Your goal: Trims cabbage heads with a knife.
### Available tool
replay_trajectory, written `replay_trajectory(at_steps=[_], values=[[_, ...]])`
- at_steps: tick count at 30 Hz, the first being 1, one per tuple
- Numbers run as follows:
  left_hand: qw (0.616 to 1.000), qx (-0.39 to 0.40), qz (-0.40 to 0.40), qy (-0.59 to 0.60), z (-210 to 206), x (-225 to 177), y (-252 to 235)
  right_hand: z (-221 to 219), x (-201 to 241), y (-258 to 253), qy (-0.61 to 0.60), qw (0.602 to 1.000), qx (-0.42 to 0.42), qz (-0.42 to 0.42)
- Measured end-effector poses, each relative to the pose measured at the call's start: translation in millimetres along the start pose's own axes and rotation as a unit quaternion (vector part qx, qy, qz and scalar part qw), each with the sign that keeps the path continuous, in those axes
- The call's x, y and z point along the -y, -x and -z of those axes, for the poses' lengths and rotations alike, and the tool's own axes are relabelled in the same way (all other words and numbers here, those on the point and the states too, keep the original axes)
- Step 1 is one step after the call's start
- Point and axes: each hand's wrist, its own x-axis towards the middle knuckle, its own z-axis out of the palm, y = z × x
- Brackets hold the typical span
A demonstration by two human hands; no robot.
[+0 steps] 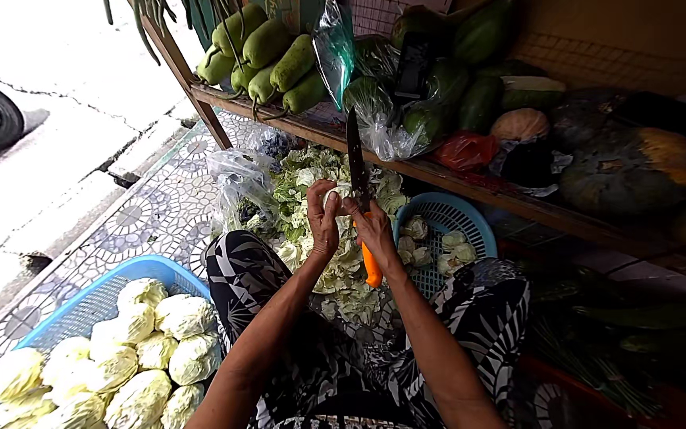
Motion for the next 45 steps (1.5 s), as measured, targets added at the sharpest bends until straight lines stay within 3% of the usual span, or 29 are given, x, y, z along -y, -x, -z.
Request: replay_trajectory(at_steps=[8, 15, 18, 21, 25, 27, 33, 36, 39, 42, 43, 45], values=[[1.0, -0.007, 0.017, -0.01, 0.1, 1.5, 1.3, -3.3, 1.8, 2.4, 0.027, 1.0, -0.007, 0.001], [0.997, -0.008, 0.08, 0.011, -1.1, 6.3, 4.9, -3.9, -3.6, -0.6, -0.138, 0.987, 0.06, -0.057], [0.986, -0.018, 0.157, 0.052, -3.2, 1.5, 2.1, 5.0, -1.6, -1.7, -0.24, 0.955, 0.115, -0.13], [0.96, -0.026, 0.252, 0.119, -4.9, -7.7, -1.5, 12.6, -9.4, -5.9, -0.291, 0.94, 0.117, -0.132], [0.921, -0.053, 0.329, 0.203, -1.4, -16.6, -10.1, 17.0, -54.5, -20.2, -0.132, 0.989, -0.01, -0.064], [0.902, -0.07, 0.355, 0.238, -0.2, -17.4, -14.0, 10.2, -88.5, -24.1, -0.035, 0.993, -0.033, -0.103], [0.883, -0.028, 0.39, 0.26, -1.5, -18.5, -19.4, -37.2, -180.2, -9.5, 0.14, 0.963, 0.006, -0.231], [0.904, 0.034, 0.359, 0.227, 3.4, -33.0, -30.0, -49.1, -200.9, -2.5, 0.177, 0.96, 0.03, -0.217], [0.954, 0.006, 0.254, 0.161, 38.7, -74.0, -45.3, -54.7, -215.4, -2.1, 0.179, 0.97, 0.079, -0.144], [0.988, -0.106, 0.089, 0.063, 113.9, -108.6, -40.0, -53.6, -219.9, -9.2, 0.192, 0.97, 0.128, -0.074], [0.987, -0.148, 0.062, 0.005, 148.2, -117.6, -30.2, -50.3, -215.9, -11.5, 0.199, 0.97, 0.135, -0.046], [0.953, -0.229, 0.096, -0.171, 221.4, -136.8, 7.9, -44.5, -201.4, -15.3, 0.217, 0.971, 0.099, -0.004]])
